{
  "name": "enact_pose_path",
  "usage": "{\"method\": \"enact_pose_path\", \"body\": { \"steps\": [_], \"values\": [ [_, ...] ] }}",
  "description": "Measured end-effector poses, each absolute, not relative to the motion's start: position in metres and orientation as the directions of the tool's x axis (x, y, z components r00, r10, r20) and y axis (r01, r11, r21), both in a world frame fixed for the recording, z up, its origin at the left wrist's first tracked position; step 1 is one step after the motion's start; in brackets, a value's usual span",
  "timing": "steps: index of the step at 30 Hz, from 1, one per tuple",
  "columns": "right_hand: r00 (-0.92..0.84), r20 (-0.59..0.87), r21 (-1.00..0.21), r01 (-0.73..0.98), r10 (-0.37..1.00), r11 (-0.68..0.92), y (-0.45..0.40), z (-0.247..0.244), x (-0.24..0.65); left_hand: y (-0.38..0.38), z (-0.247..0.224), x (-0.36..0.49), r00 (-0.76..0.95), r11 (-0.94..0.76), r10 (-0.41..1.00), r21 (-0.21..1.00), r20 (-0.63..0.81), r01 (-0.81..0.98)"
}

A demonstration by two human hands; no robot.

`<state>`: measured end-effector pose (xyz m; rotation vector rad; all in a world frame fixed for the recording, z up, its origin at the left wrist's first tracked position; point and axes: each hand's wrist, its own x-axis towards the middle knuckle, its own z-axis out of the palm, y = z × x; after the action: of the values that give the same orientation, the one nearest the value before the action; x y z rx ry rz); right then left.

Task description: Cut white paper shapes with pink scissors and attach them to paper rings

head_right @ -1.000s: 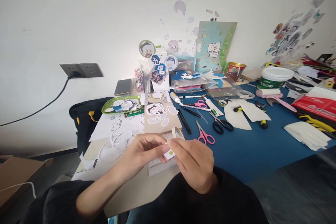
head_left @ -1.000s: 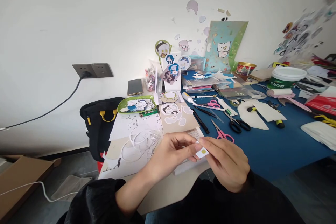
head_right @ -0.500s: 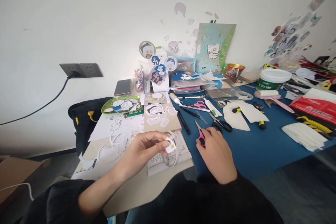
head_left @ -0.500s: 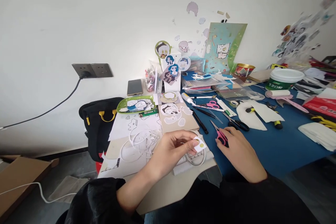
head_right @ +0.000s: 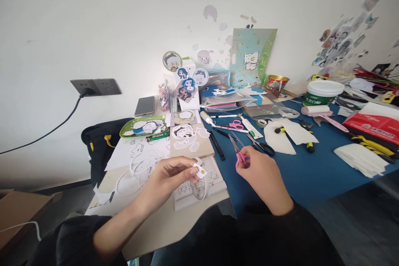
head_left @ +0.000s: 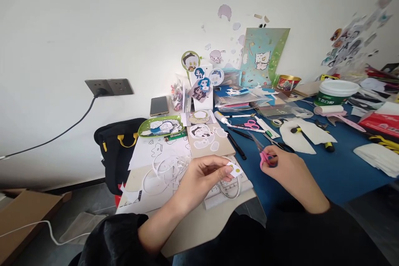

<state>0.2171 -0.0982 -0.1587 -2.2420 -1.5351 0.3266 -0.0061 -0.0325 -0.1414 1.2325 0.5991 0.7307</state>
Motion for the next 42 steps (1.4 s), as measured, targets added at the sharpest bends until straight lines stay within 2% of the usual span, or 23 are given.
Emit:
{"method": "enact_pose_path", "body": {
  "steps": [1, 2, 3, 5, 8, 11, 15, 27, 42],
  "values": [
    [0.301, 0.018, -0.621, 0.751, 0.953, -0.225, -0.104, -0.157, 0.216, -0.032, -0.142, -0.006, 0.639, 0.169, 0.769, 0.97, -0.018, -0.176],
    [0.19, 0.002, -0.796, 0.594, 0.982, -0.113, -0.11, -0.156, 0.215, -0.032, -0.143, -0.006, 0.642, 0.169, 0.767, 0.969, -0.014, -0.181],
    [0.053, -0.018, -0.914, 0.405, 0.998, -0.038, -0.115, -0.156, 0.213, -0.032, -0.143, -0.006, 0.644, 0.164, 0.765, 0.969, -0.006, -0.186],
    [-0.172, -0.06, -0.991, 0.125, 0.983, -0.038, -0.123, -0.158, 0.209, -0.031, -0.143, -0.006, 0.644, 0.148, 0.765, 0.97, 0.011, -0.193],
    [-0.335, -0.057, -0.996, -0.039, 0.94, -0.074, -0.124, -0.167, 0.204, -0.031, -0.143, -0.006, 0.636, 0.136, 0.771, 0.97, 0.026, -0.204],
    [-0.391, -0.036, -0.997, -0.047, 0.92, -0.059, -0.119, -0.173, 0.201, -0.031, -0.143, -0.006, 0.628, 0.132, 0.778, 0.971, 0.021, -0.197],
    [-0.349, -0.092, -0.994, -0.028, 0.932, -0.108, -0.119, -0.171, 0.195, -0.032, -0.144, -0.006, 0.612, 0.127, 0.79, 0.97, 0.026, -0.206],
    [-0.309, -0.122, -0.971, -0.159, 0.943, -0.178, -0.12, -0.162, 0.176, -0.034, -0.146, -0.005, 0.597, 0.099, 0.801, 0.971, 0.052, -0.217],
    [-0.194, -0.166, -0.978, -0.092, 0.967, -0.187, -0.116, -0.153, 0.174, -0.032, -0.14, -0.007, 0.619, 0.093, 0.785, 0.991, -0.012, -0.1]
  ]
}}
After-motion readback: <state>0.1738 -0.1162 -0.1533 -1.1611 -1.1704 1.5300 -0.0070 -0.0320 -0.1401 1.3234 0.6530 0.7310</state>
